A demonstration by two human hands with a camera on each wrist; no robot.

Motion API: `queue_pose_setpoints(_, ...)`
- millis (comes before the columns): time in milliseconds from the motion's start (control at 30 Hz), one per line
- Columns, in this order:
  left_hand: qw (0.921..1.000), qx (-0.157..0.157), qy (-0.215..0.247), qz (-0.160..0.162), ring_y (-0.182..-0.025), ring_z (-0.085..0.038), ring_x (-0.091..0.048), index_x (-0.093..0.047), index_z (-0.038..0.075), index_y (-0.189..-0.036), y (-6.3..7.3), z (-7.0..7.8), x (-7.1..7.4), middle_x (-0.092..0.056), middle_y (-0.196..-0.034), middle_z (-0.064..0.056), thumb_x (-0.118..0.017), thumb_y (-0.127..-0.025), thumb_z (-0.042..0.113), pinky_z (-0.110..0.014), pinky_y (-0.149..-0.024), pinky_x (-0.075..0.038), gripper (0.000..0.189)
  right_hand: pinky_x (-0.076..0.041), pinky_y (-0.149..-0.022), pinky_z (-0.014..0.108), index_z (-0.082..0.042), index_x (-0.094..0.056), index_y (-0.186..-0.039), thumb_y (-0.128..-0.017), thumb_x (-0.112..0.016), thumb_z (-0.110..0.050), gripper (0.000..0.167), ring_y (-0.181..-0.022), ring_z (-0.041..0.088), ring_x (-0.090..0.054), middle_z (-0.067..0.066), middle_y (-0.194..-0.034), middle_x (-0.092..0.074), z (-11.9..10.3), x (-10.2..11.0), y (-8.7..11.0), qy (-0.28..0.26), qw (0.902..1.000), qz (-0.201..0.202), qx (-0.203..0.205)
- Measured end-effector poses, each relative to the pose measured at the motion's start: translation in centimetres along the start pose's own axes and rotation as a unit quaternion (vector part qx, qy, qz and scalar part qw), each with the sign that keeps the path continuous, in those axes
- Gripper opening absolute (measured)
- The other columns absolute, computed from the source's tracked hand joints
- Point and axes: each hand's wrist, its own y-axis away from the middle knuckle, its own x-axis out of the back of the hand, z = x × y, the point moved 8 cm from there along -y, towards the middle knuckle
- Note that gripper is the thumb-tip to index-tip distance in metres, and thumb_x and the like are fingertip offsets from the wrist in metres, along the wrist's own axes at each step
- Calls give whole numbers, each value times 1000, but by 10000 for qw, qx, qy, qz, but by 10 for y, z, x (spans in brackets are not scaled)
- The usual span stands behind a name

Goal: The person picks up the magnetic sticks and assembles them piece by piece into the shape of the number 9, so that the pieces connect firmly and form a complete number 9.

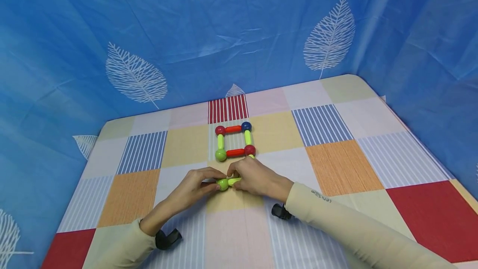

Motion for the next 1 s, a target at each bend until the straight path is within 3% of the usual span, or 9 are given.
queue_pose_setpoints(233, 10000, 57, -15, -81, -103, -20, -66, -70, -1, -115, 1, -2, 2, -69, -113, -9, -68, -91, 2, -33, -87, -54, 25, -54, -78, 29, -8, -73, -104, -84, -78, -14, 21, -87, 10, -66, -2, -95, -72, 1, 5, -6, -101, 9999, 112, -77)
queue_pose_setpoints(333, 9998, 175, 20, -17, -104, -23, -65, -69, -2, -114, -1, -3, 8, -69, -113, -11, -68, -92, 3, -35, -88, -54, 23, -54, -72, 28, -9, -72, -96, -88, -74, -18, 12, -80, 9, -64, -4, -87, -69, 2, 20, -10, -110, 9978, 614, -237)
queue_pose_setpoints(467, 9982, 439, -1, 420, -97, -21, -67, -71, -2, -103, -8, -8, 21, -69, -101, -10, -68, -92, 5, -34, -82, -56, 13, -48, -58, 26, -14, -65, -84, -93, -68, -18, 11, -63, 8, -55, -8, -72, -61, 11, 41, -15, -255, 9888, 1372, -537)
queue_pose_setpoints(533, 9966, 517, -92, 641, -92, -19, -68, -72, -1, -97, -15, -9, 26, -69, -96, -7, -67, -93, 6, -29, -78, -57, 9, -46, -55, 26, -13, -62, -82, -94, -65, -16, 13, -59, 9, -53, -7, -69, -60, 18, 46, -17, -348, 9852, 1546, -656)
queue_pose_setpoints(633, 9945, 529, -366, 828, -87, -19, -69, -72, -3, -96, -34, -11, 35, -70, -93, -8, -67, -93, 3, -26, -74, -57, 8, -47, -55, 26, -11, -62, -84, -93, -63, -13, 10, -60, 10, -54, -4, -70, -61, 31, 51, -24, -317, 9829, 1652, -752)
queue_pose_setpoints(767, 9875, 566, -1100, 978, -85, -21, -68, -73, -4, -96, -77, -19, 58, -71, -93, -11, -65, -93, 1, -28, -74, -56, 10, -48, -57, 30, -6, -63, -89, -94, -63, -12, 8, -63, 16, -57, 3, -75, -64, 60, 73, -37, -61, 9755, 1918, -1080)
queue_pose_setpoints(867, 9710, 873, -1944, 1083, -80, -19, -64, -73, -1, -91, -111, -37, 83, -70, -90, -10, -60, -95, 3, -28, -71, -54, 14, -49, -62, 35, -2, -64, -92, -95, -59, -10, 10, -68, 21, -58, 11, -81, -65, 93, 97, -46, 247, 9672, 2023, -1517)
queue_pose_setpoints(1000, 9430, 1486, -2828, 928, -67, -16, -54, -65, 4, -73, -146, -65, 109, -63, -76, -8, -53, -100, 7, -29, -61, -48, 29, -50, -69, 41, 5, -64, -99, -96, -54, -9, 17, -77, 28, -58, 20, -91, -65, 140, 121, -50, 701, 9594, 1787, -2065)
